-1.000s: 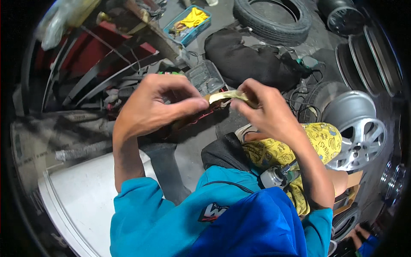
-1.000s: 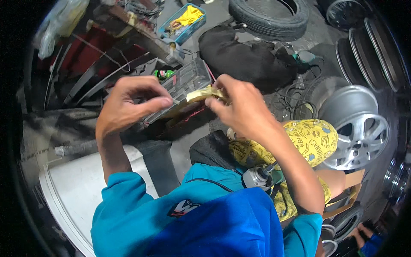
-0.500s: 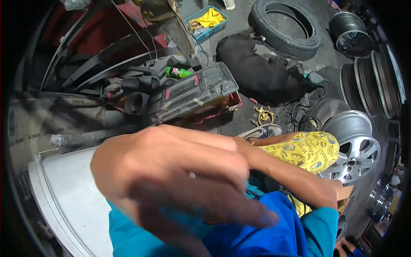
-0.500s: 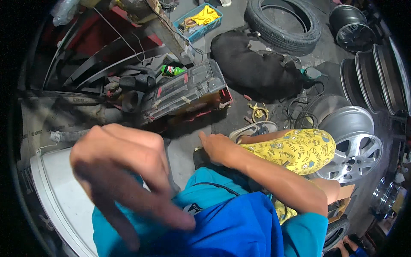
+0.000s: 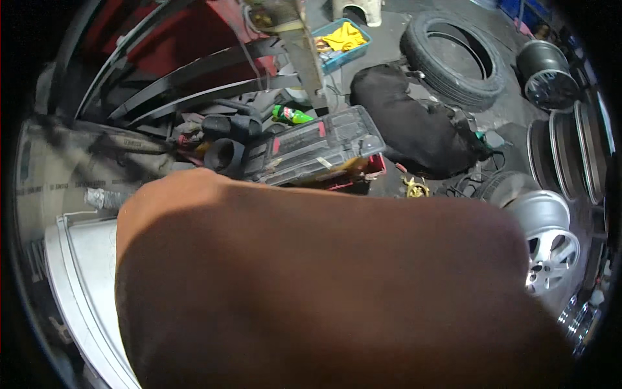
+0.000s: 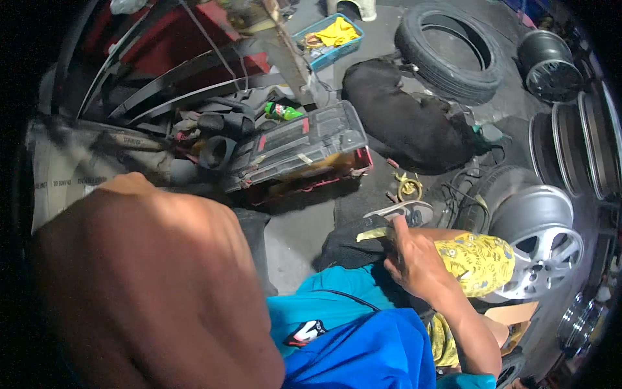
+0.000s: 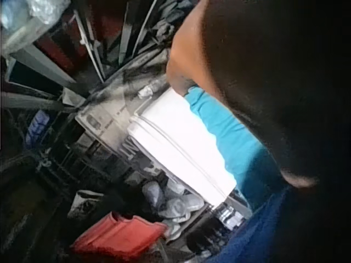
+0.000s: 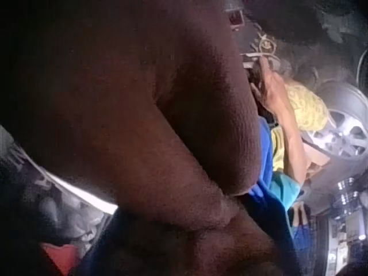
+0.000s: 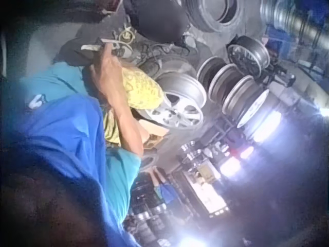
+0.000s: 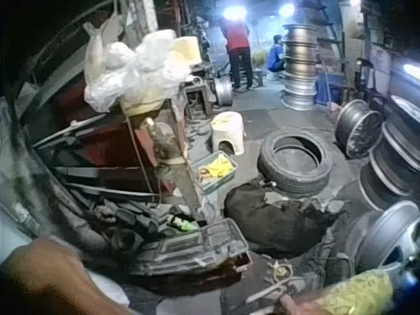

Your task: The person applies yellow tape around the spindle of a green angle grinder and handles small pieces of material by hand while sitting on a workshop floor surrounded by tires and rims.

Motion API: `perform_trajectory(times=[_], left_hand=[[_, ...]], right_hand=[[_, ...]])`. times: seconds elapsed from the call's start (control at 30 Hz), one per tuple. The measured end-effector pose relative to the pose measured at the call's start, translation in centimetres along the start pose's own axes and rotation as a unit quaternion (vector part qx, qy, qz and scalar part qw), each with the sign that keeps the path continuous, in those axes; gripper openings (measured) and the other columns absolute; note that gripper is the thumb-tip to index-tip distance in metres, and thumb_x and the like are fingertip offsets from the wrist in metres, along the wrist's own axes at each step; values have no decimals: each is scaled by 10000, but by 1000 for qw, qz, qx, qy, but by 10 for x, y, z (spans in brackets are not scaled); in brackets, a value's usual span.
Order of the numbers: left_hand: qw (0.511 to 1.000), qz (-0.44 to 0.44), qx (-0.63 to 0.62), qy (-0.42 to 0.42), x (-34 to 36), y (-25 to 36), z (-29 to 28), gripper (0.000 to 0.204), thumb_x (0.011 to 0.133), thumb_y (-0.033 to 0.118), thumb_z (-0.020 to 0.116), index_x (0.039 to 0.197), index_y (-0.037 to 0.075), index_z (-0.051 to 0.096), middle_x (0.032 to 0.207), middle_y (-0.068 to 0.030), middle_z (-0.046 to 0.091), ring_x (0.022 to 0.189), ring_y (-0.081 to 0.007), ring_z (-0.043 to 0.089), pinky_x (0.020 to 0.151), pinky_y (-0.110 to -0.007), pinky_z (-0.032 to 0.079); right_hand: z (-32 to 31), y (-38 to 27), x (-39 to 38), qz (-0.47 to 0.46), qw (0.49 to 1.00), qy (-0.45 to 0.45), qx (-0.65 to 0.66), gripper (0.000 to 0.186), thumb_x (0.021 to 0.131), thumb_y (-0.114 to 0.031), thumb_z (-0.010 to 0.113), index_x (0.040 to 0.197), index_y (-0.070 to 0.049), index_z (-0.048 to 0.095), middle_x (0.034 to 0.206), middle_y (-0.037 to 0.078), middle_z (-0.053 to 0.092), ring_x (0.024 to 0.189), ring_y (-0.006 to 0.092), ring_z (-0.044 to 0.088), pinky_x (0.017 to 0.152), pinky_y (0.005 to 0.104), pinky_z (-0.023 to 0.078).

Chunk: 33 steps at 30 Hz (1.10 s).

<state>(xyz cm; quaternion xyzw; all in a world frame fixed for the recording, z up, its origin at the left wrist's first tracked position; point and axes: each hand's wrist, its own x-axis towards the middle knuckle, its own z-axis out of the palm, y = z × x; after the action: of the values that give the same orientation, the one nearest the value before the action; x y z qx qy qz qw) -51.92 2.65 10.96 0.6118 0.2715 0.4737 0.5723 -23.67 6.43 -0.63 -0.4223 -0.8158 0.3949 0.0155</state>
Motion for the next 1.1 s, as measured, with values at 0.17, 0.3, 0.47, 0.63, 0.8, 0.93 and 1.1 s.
perform_trajectory(times=[0.17,0.3,0.47,0.63,0.8,0.93,1.1], left_hand=[[999,10,-15,40,-7,-16,-10,537,778,313,922,1217,47,763,949,-71,724,766,-234,693,653,-349,537],[998,17,-22,59,-18,-21,-11,558,776,295,919,1245,49,745,974,-82,724,791,-249,697,674,-361,544],[997,22,-17,69,-16,-24,-7,587,773,273,916,1281,51,723,1004,-97,723,822,-268,701,701,-376,552],[998,19,-7,67,-17,-25,-3,618,770,251,913,1316,52,701,1034,-111,723,854,-287,706,727,-392,561],[998,7,-9,64,-24,-29,-9,652,767,229,909,1352,54,679,1064,-126,723,885,-305,711,754,-407,569],[999,12,9,33,-23,-19,-16,680,765,212,907,1380,56,662,1088,-137,722,910,-320,715,775,-419,576],[990,28,81,-112,22,14,-51,717,762,190,903,1415,58,640,1118,-151,722,941,-339,719,802,-435,585]], right_hand=[[4,0,19,-21,999,-34,1,674,824,-37,796,1353,25,384,906,303,673,915,547,628,798,591,489],[3,-7,26,4,998,-64,-4,655,827,-38,798,1330,14,381,896,301,671,914,541,633,790,589,492],[6,-13,21,-8,998,-29,-47,623,837,-57,805,1291,-4,381,867,270,683,884,524,651,775,577,505],[8,-11,15,38,998,-54,10,623,846,-60,803,1298,-3,376,838,251,684,870,504,663,759,576,504],[13,-13,19,32,998,-49,-15,595,848,-34,790,1279,0,380,826,243,681,850,490,670,731,569,503],[12,-14,18,42,998,-40,27,560,861,-30,770,1266,2,385,823,244,679,837,490,677,723,558,513],[15,-1,19,66,996,-43,45,556,874,-44,758,1278,-2,378,825,248,679,849,502,678,741,556,524]])
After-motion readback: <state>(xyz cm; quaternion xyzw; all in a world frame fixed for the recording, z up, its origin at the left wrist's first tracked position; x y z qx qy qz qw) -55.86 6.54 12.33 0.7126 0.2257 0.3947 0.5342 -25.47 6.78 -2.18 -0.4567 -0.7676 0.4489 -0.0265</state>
